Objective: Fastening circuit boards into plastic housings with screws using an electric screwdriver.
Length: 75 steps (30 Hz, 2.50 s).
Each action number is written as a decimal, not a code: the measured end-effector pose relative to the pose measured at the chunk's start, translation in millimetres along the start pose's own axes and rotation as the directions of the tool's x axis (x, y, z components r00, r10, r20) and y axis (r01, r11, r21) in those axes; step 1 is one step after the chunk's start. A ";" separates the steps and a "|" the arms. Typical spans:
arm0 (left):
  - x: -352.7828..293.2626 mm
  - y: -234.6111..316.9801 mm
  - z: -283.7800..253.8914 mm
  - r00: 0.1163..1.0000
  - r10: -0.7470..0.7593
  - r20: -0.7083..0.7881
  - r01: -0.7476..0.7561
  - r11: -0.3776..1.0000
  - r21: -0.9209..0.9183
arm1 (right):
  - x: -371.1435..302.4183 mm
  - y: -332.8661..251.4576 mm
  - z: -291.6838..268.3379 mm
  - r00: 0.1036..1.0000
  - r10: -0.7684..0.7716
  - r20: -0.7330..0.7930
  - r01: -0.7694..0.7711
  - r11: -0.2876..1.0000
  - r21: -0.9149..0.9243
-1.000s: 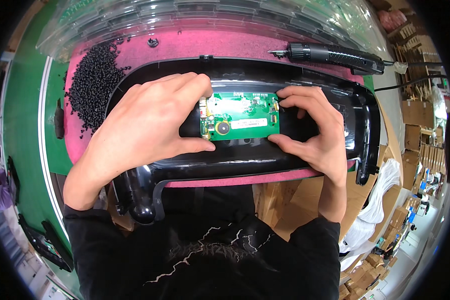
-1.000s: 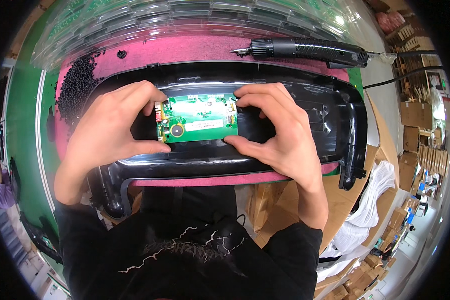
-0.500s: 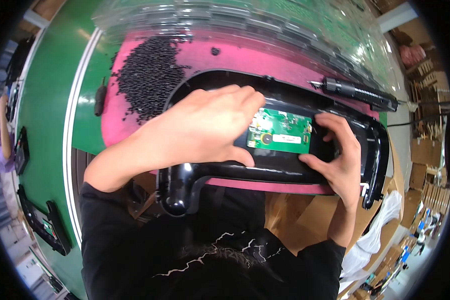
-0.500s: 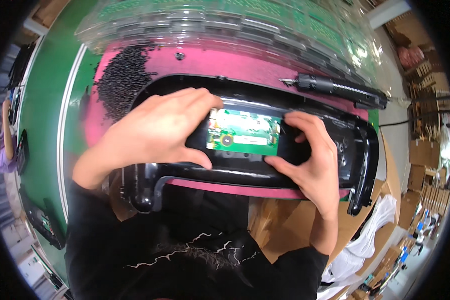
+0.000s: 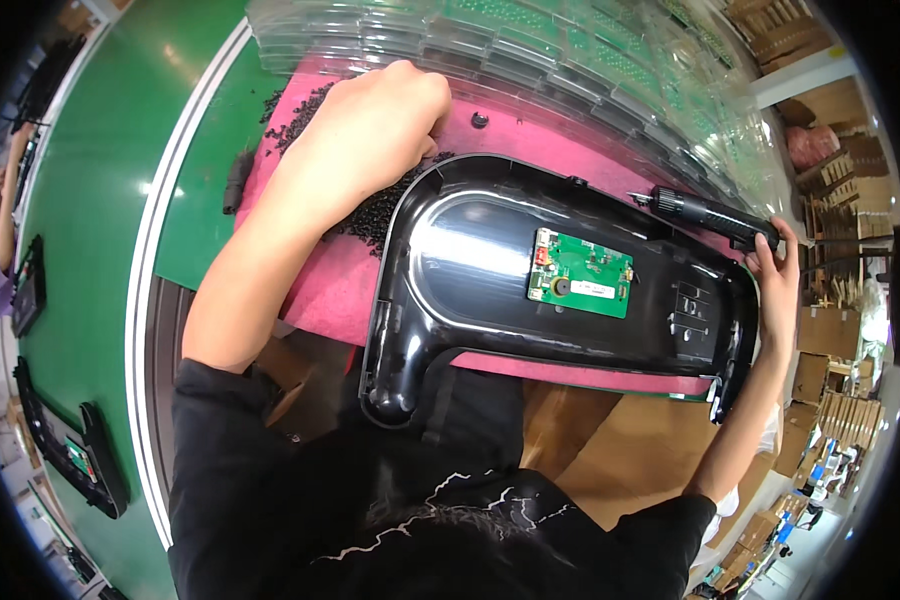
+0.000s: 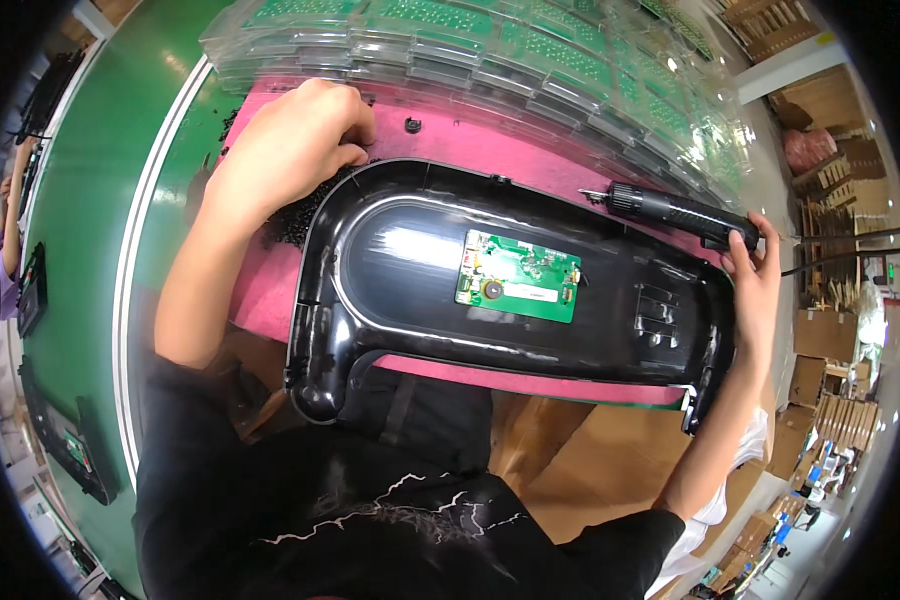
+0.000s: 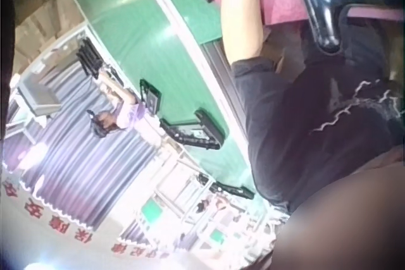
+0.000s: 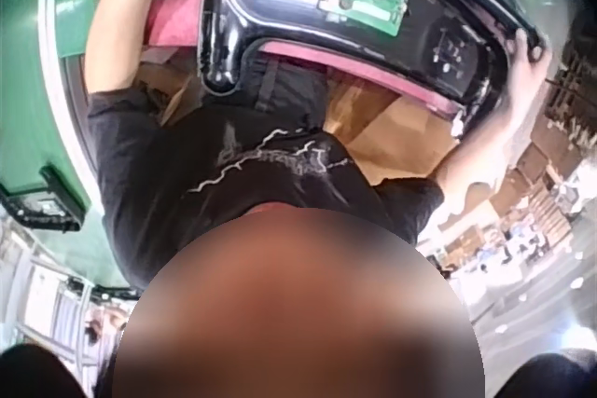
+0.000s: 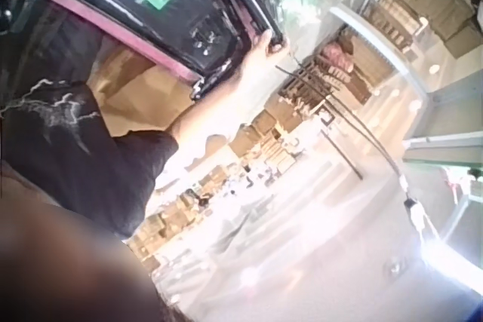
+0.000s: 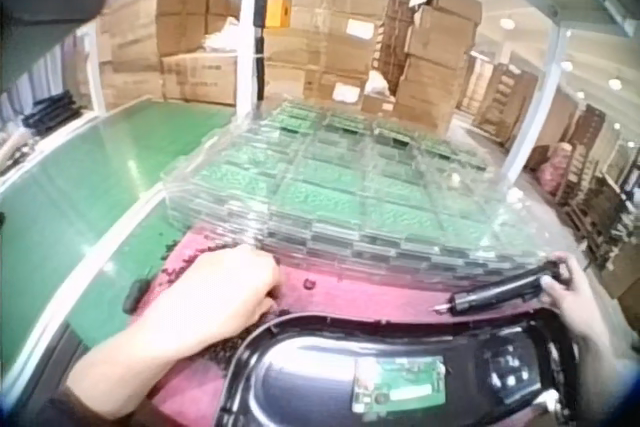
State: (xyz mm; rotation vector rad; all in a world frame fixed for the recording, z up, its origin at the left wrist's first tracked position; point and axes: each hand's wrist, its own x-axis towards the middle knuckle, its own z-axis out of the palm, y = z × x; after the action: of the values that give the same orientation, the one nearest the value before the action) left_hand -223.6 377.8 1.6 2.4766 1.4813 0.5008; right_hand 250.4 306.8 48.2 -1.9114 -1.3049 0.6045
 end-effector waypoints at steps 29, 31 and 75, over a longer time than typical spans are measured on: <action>-0.2 76.0 12.8 0.912 0.399 -0.093 -0.366 0.694 -0.620 | -74.5 -103.2 105.7 0.798 -0.601 0.032 -0.059 -0.025 0.998; -0.6 74.2 15.0 0.902 0.419 -0.105 -0.390 0.687 -0.612 | -76.6 -104.9 107.6 0.777 -0.628 0.037 -0.049 -0.001 0.999; -4.4 63.6 21.0 0.848 0.479 0.228 -0.294 0.783 -0.548 | -66.3 -104.1 117.7 0.821 -0.551 0.150 0.243 0.575 0.781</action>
State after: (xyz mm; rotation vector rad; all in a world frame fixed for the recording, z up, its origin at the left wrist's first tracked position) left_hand -165.8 343.7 3.7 2.2790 0.5859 0.4011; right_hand 80.0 303.9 55.1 -0.7889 -1.3761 1.0938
